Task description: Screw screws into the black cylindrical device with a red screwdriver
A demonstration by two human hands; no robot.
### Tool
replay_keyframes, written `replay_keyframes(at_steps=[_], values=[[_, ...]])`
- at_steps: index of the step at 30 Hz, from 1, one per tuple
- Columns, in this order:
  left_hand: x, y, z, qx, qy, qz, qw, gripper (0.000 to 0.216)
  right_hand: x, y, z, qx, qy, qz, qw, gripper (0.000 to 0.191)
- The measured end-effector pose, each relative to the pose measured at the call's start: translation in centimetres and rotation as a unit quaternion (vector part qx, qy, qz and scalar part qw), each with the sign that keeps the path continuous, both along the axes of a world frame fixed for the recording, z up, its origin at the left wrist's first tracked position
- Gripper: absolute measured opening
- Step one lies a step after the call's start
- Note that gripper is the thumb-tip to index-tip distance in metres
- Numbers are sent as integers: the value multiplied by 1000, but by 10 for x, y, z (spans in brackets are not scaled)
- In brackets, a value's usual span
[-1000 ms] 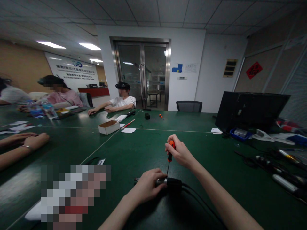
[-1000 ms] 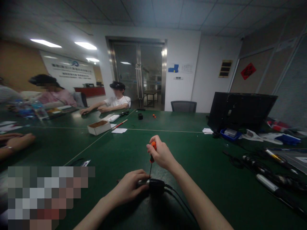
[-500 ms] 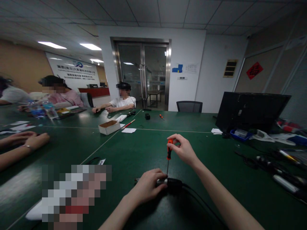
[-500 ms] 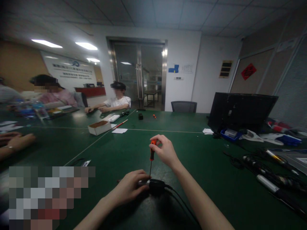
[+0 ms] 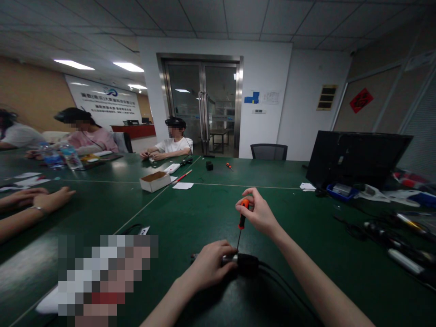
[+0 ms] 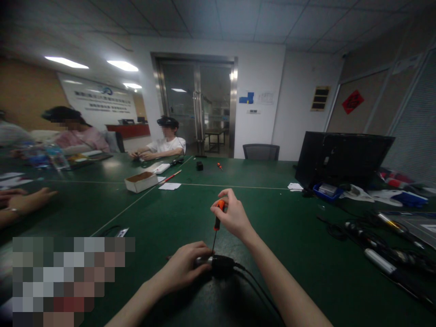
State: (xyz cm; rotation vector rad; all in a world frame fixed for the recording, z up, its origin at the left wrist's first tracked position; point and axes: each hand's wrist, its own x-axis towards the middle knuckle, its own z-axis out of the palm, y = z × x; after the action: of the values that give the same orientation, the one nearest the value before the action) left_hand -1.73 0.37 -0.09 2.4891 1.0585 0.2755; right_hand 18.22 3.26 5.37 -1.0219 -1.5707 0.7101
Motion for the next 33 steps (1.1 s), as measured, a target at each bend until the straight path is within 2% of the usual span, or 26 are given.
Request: replay_keyframes(at_steps=[5,13,18,22,30,33], values=[[1,0,0,2,-4,-2,1000,23,1,2,-1,-21,24,32,999,33],[0,0,0,-1,-12,-1,1000,22,5,-1,7,41,-66,-11,997,20],[0,-2,2,-1,-6,2,1000,22,4,-2,7,33,-88,6,996,28],[0,-3,4,-2,0,-1,1000,23,3,-1,5,18,-57,13,998,20],[1,-1,2,-1,-6,-5,1000,24,0,1,-1,-14,20,28,999,33],[1,-1,2,-1,-2,-3,1000,23,0,0,-1,-19,24,43,999,32]])
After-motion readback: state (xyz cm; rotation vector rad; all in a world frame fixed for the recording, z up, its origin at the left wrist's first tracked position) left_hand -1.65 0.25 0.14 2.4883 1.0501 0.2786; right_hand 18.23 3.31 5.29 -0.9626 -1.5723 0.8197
